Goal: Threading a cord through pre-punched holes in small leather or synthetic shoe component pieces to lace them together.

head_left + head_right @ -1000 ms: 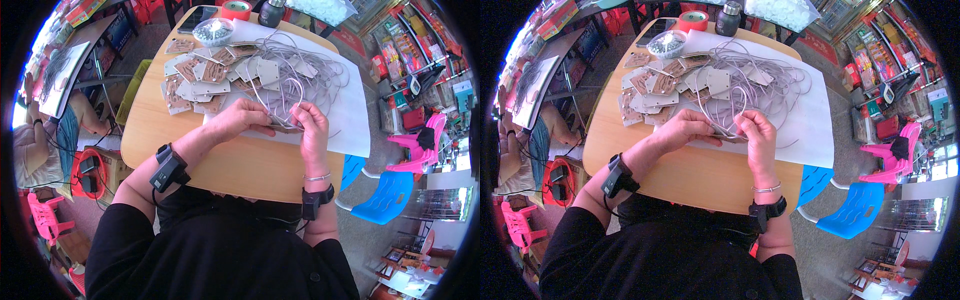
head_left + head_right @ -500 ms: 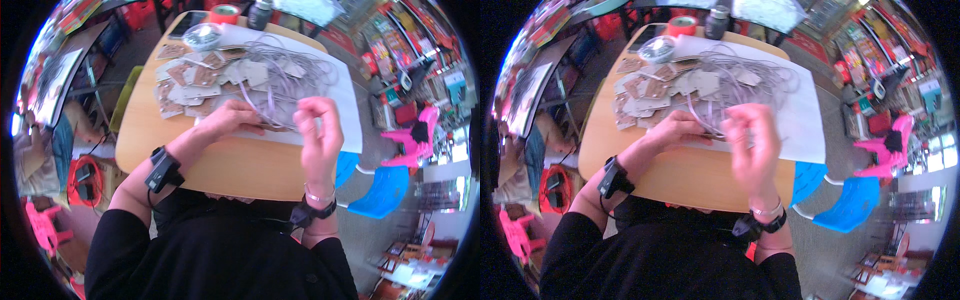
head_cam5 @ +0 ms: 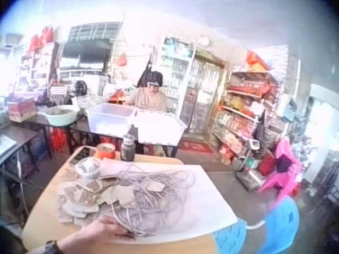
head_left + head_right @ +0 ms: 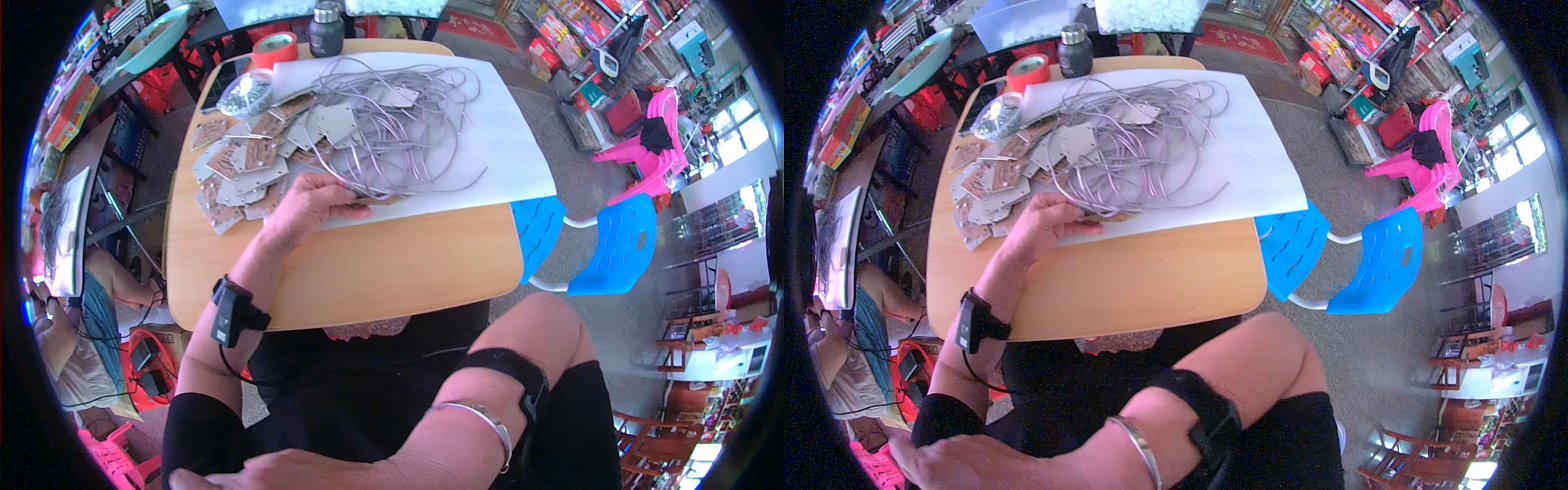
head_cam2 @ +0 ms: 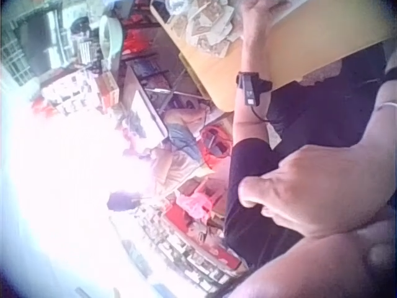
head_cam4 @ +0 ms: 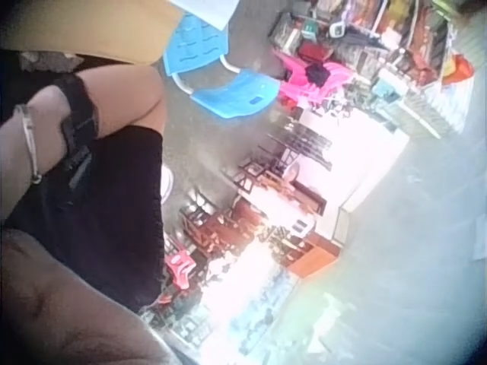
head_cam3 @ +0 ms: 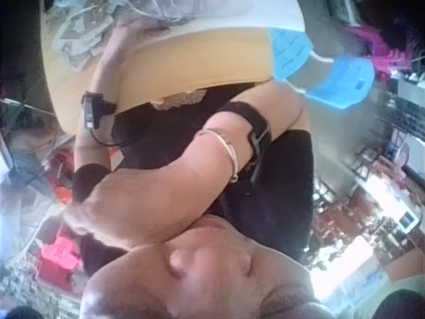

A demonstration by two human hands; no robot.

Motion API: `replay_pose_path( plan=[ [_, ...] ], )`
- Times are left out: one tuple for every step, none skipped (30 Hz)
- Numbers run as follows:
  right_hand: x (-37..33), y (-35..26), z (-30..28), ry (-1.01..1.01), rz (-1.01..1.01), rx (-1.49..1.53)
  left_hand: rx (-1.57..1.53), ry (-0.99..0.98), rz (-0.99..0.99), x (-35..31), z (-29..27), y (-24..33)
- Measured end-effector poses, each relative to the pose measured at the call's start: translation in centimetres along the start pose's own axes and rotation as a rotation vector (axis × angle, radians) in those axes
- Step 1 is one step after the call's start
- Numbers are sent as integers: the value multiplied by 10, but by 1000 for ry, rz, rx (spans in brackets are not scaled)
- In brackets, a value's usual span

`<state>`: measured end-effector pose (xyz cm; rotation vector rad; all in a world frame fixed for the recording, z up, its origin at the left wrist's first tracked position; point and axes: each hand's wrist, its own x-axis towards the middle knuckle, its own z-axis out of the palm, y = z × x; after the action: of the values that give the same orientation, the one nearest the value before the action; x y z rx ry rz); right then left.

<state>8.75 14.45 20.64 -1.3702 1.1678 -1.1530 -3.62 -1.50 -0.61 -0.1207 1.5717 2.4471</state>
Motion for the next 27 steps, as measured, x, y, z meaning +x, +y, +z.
replay_pose_path(
  plan=[
    [-1,8,11,106,-83,61,12,0,10,2,2,-5],
    [-2,14,20,209,-166,122,20,7,16,1,4,-4],
    [-1,12,21,233,-156,125,28,23,-4,-1,6,0],
    [-2,12,21,221,-168,121,34,41,-23,-3,7,2],
    [-5,12,20,226,-203,129,23,34,-3,-4,6,-1],
    [-8,13,19,233,-234,139,28,43,6,-4,5,-1],
    [-8,14,19,220,-241,136,48,21,-10,-6,4,0],
    [-8,16,19,237,-274,83,66,0,-25,-8,3,2],
    [-10,20,19,258,-308,35,65,17,-43,-9,3,4],
    [-11,28,12,208,-325,-65,69,22,-37,-10,6,6],
    [-12,36,0,158,-340,-164,64,12,-17,-10,11,7],
    [-15,34,-25,286,-400,-443,58,4,6,-10,13,8],
    [-21,59,-47,387,-261,-725,74,-6,3,-4,6,-1],
    [-13,64,-73,706,-178,-564,69,5,3,-6,8,-1],
    [-10,89,-101,882,-9,-832,210,26,132,-7,11,-1],
    [-10,113,-122,953,127,-993,349,35,260,-7,14,0],
    [-9,132,-135,976,185,-1147,297,34,218,-8,17,-1],
    [-8,144,-143,992,243,-1300,294,35,218,-8,15,-3],
    [-6,150,-149,988,245,-1302,371,44,222,-7,13,-6],
    [-6,154,-154,887,312,-1196,447,53,227,-6,11,-9],
    [-4,155,-157,781,373,-1086,471,51,251,-6,9,-11],
    [-2,154,-158,770,370,-1086,467,61,252,-6,8,-12],
    [0,152,-160,838,293,-938,438,47,236,-6,8,-13],
    [-1,148,-160,907,226,-795,405,19,223,-4,10,-13],
    [-3,143,-159,935,169,-673,397,39,232,-4,9,-11],
    [-7,134,-157,910,166,-678,223,48,173,-3,7,-8],
    [-14,122,-153,940,112,-369,47,50,119,-3,7,-4]
  ],
)
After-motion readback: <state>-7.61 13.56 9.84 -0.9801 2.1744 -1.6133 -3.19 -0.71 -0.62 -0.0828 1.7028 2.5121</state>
